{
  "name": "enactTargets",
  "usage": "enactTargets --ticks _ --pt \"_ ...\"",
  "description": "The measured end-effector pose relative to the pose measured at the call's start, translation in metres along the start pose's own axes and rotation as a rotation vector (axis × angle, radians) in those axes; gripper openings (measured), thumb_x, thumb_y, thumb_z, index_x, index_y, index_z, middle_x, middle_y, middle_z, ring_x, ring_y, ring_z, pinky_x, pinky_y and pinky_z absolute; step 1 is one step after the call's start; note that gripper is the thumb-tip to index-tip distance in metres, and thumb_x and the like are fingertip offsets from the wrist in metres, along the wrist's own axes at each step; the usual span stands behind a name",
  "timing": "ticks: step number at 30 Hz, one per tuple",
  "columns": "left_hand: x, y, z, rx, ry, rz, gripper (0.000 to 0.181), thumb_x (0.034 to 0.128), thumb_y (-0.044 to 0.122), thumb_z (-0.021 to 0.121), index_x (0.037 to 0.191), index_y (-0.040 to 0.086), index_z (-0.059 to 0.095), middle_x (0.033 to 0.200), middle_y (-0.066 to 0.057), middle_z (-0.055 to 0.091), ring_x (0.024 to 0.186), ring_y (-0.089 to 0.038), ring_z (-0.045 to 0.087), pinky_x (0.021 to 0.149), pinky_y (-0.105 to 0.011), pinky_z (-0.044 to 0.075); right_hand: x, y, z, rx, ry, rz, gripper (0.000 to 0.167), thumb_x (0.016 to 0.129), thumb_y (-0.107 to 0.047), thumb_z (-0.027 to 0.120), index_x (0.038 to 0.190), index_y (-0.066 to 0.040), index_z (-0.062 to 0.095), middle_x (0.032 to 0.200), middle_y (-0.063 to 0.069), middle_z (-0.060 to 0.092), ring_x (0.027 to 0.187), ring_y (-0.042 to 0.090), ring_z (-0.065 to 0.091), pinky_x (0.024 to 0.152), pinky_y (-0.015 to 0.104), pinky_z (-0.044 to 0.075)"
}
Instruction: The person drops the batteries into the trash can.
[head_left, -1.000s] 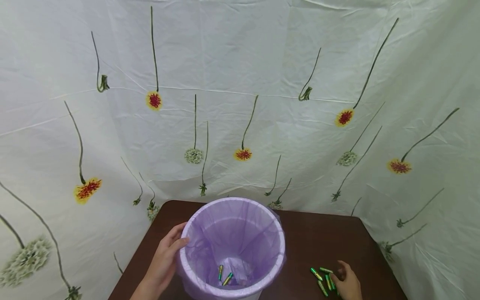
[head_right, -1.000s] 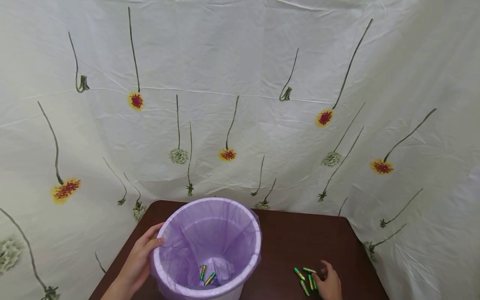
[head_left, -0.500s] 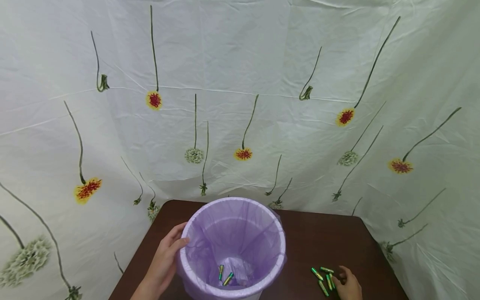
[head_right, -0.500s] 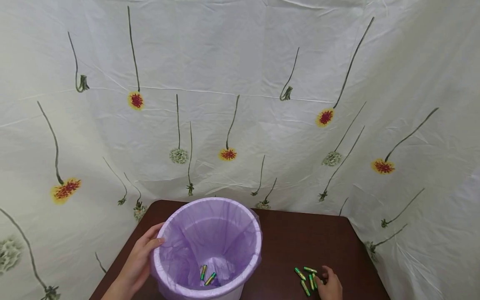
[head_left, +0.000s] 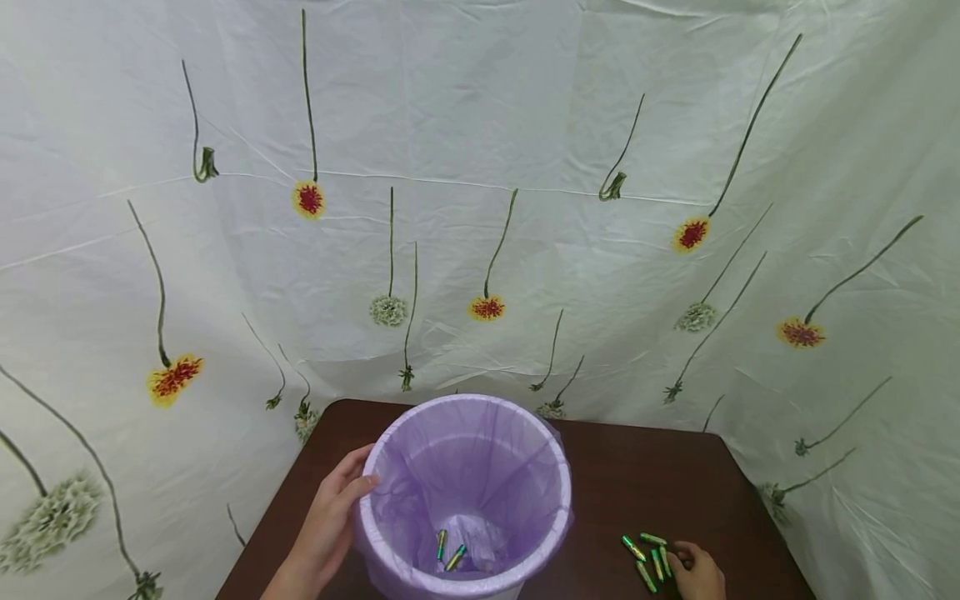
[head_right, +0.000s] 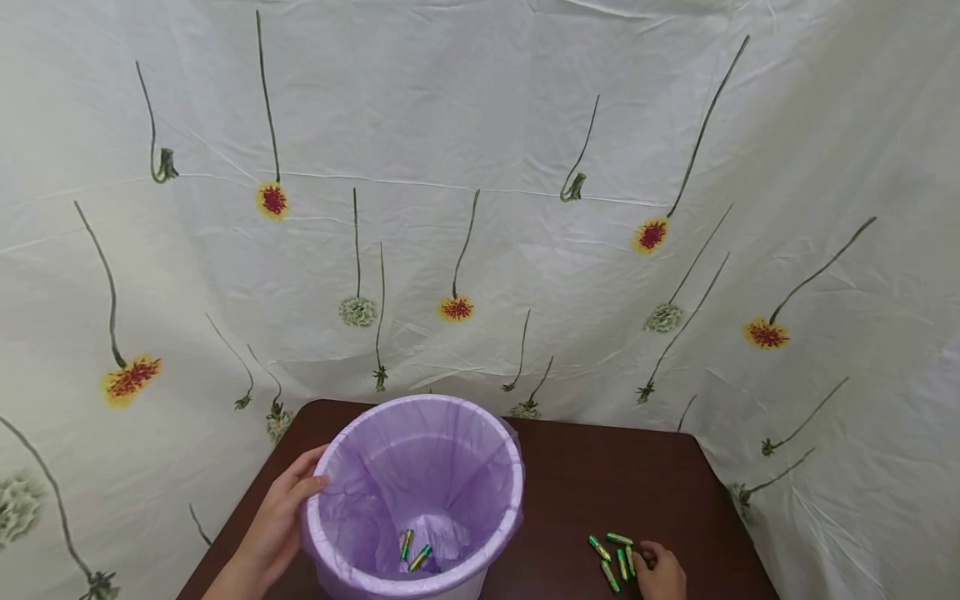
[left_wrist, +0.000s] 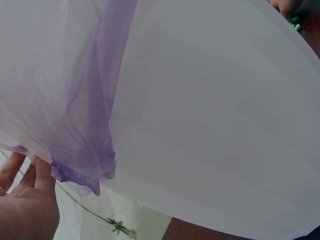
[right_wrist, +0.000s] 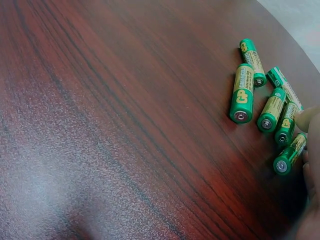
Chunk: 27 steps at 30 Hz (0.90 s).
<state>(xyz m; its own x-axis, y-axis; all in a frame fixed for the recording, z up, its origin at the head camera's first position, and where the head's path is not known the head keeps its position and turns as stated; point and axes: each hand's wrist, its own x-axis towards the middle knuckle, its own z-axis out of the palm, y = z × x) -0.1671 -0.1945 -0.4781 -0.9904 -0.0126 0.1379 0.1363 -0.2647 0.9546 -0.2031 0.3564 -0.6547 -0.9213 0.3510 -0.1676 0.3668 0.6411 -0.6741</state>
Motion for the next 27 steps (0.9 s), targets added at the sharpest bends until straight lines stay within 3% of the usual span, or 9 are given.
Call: enactTargets --ticks 11,21,27 --pt "0.0000 -0.0022 -0.0010 -0.008 -0.002 0.007 0.042 0.1012 -0.001 0.054 0.141 -0.011 0.044 0.130 -0.010 0.063 0.108 -0.021 0.064 0.087 -0.033 0.056 -0.0034 0.0015 0.0043 -0.043 0.027 -0.019 0.037 0.097 -0.023 0.072 0.110 0.011 0.068 0.090 0.016 0.065 0.086 0.035 0.063 0.077 0.053 0.051" --pt "0.0003 -0.0018 -0.0016 -0.015 -0.020 0.014 0.042 0.1018 -0.001 0.053 0.141 -0.012 0.044 0.130 -0.013 0.063 0.108 -0.021 0.064 0.086 -0.033 0.056 -0.0063 -0.0055 0.0008 -0.151 0.019 -0.059 0.027 0.091 -0.014 0.076 0.103 0.010 0.070 0.088 0.016 0.065 0.085 0.036 0.065 0.077 0.053 0.053" --pt "0.0006 -0.0023 -0.0016 -0.009 -0.015 0.011 0.042 0.1017 -0.001 0.053 0.141 -0.012 0.044 0.130 -0.012 0.063 0.107 -0.021 0.064 0.086 -0.033 0.056 -0.0058 -0.0017 0.0029 -0.149 0.041 -0.068 0.028 0.091 -0.015 0.076 0.104 0.010 0.070 0.087 0.016 0.068 0.085 0.038 0.066 0.078 0.055 0.052"
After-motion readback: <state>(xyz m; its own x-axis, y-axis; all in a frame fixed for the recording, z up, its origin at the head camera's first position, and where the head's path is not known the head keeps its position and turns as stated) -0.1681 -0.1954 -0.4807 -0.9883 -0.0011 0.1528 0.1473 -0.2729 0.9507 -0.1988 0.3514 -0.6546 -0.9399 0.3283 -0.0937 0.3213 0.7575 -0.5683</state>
